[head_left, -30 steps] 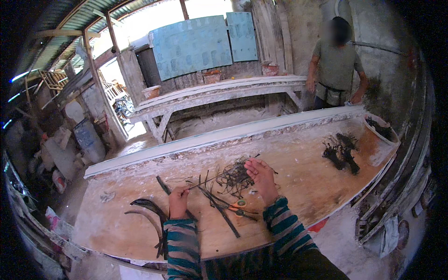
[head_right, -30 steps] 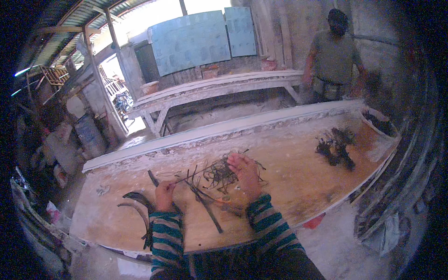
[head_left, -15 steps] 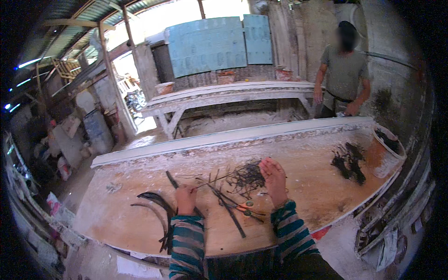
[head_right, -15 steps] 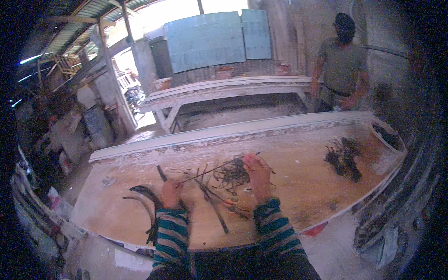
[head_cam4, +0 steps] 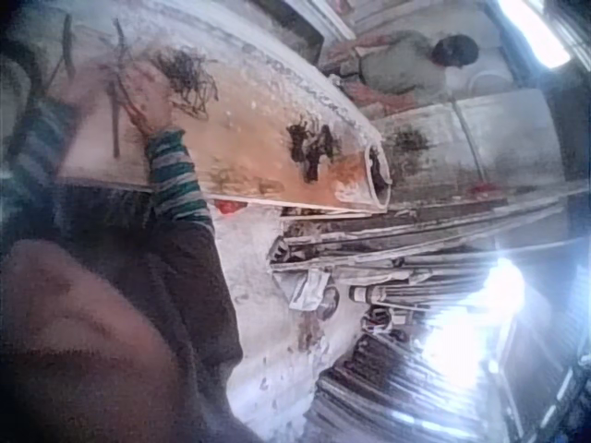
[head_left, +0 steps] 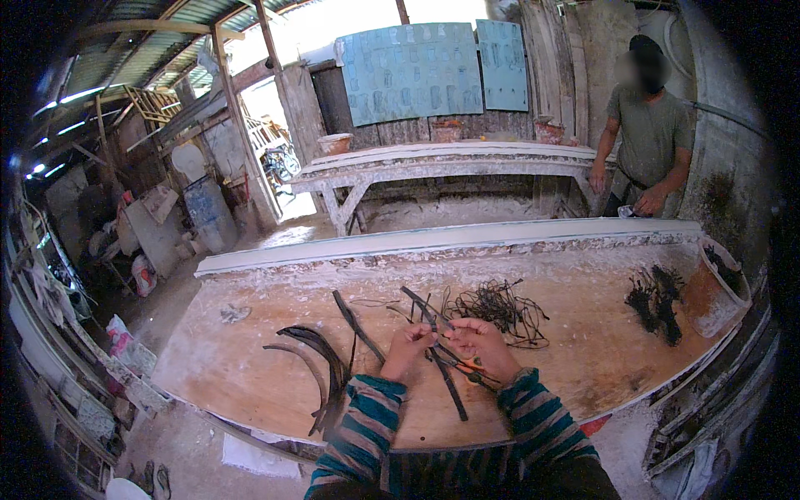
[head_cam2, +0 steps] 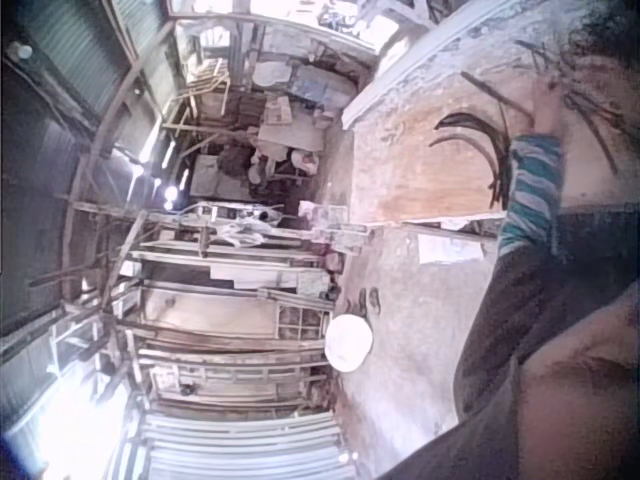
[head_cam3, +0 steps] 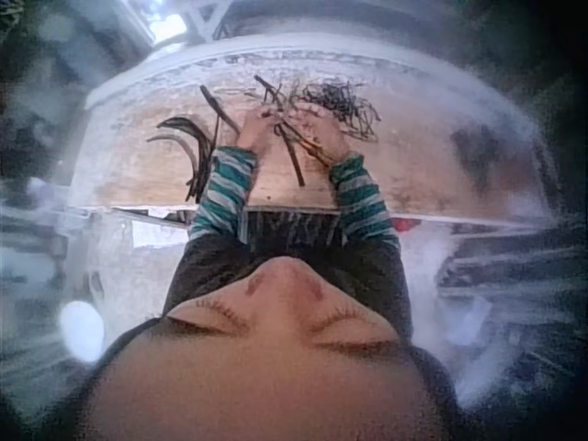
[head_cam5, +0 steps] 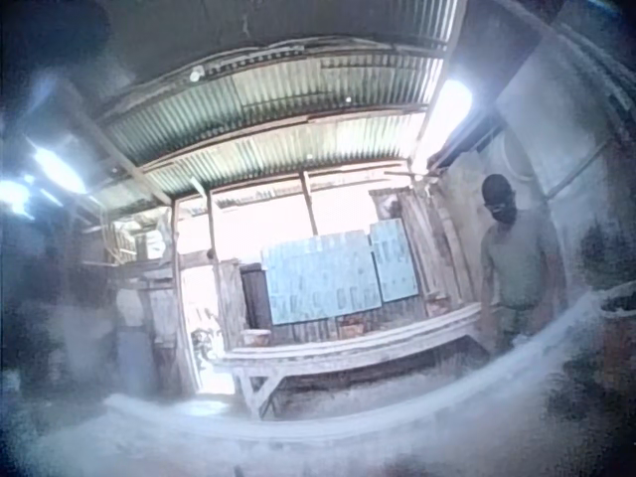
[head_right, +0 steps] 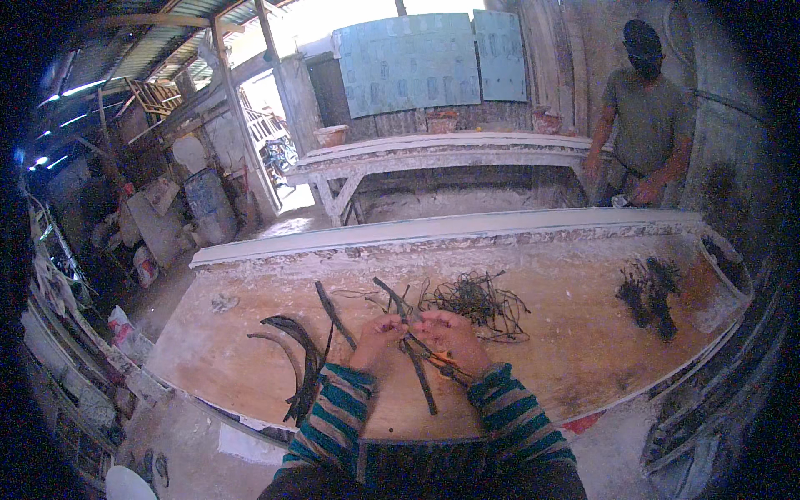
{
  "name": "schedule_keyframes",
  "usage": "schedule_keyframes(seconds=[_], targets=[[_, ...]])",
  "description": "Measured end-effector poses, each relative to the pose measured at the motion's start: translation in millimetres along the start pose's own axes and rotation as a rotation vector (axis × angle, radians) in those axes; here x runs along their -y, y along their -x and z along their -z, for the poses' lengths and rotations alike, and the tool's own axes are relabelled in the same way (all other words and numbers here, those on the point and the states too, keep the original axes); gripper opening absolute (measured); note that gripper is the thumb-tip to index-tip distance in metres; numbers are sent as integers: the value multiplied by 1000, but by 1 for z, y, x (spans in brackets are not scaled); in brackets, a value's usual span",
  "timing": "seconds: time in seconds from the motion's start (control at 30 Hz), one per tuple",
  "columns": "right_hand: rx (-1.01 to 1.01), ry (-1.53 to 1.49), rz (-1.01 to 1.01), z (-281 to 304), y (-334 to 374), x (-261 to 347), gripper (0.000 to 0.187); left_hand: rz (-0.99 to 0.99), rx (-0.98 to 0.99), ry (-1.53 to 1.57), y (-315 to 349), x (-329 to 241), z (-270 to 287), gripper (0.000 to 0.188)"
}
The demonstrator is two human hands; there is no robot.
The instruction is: The person uses orange-handled scissors to cut black rubber strips on a wooden workbench. A coworker in the background handles a white curved object and moves around the workshop.
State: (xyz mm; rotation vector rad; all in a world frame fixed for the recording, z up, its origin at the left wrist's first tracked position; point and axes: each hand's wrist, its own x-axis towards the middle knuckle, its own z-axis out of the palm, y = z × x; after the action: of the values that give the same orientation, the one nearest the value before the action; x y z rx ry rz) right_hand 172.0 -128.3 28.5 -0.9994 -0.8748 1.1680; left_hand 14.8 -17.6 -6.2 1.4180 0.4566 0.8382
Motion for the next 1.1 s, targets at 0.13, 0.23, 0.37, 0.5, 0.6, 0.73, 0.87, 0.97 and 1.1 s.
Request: schedule_keyframes(seconds=[0.13, 0.23, 0.37, 0.5, 0.6, 0.73, 0.87, 0.97, 1.1], targets=[[14, 23, -28, -2, 1, -8, 22, 2, 41, 102, 6, -13, -16, 10], [-2, 63, 16, -4, 1, -8, 16, -54, 81, 70, 3, -6, -9, 8], [-34, 86, 42, -4, 2, -8, 10, -74, 27, -33, 4, -7, -10, 6], [-16, 130, 76, -1, -2, -15, 13, -52, 7, 24, 6, -3, -13, 7], [-14, 105, 70, 7, -6, -25, 13, -11, -1, 12, 7, -11, -20, 8], [-27, 144, 79, 4, -4, -20, 12, 21, -16, -12, 6, -10, -22, 10], [-33, 181, 20, 0, -2, -13, 10, 61, -33, -16, 9, -15, -21, 16], [-21, 174, 17, 0, -3, -18, 17, 41, -104, 88, 7, -8, -11, 16], [0, 311, 64, 1, -1, -14, 24, -9, -304, 187, 2, -19, -3, 12]])
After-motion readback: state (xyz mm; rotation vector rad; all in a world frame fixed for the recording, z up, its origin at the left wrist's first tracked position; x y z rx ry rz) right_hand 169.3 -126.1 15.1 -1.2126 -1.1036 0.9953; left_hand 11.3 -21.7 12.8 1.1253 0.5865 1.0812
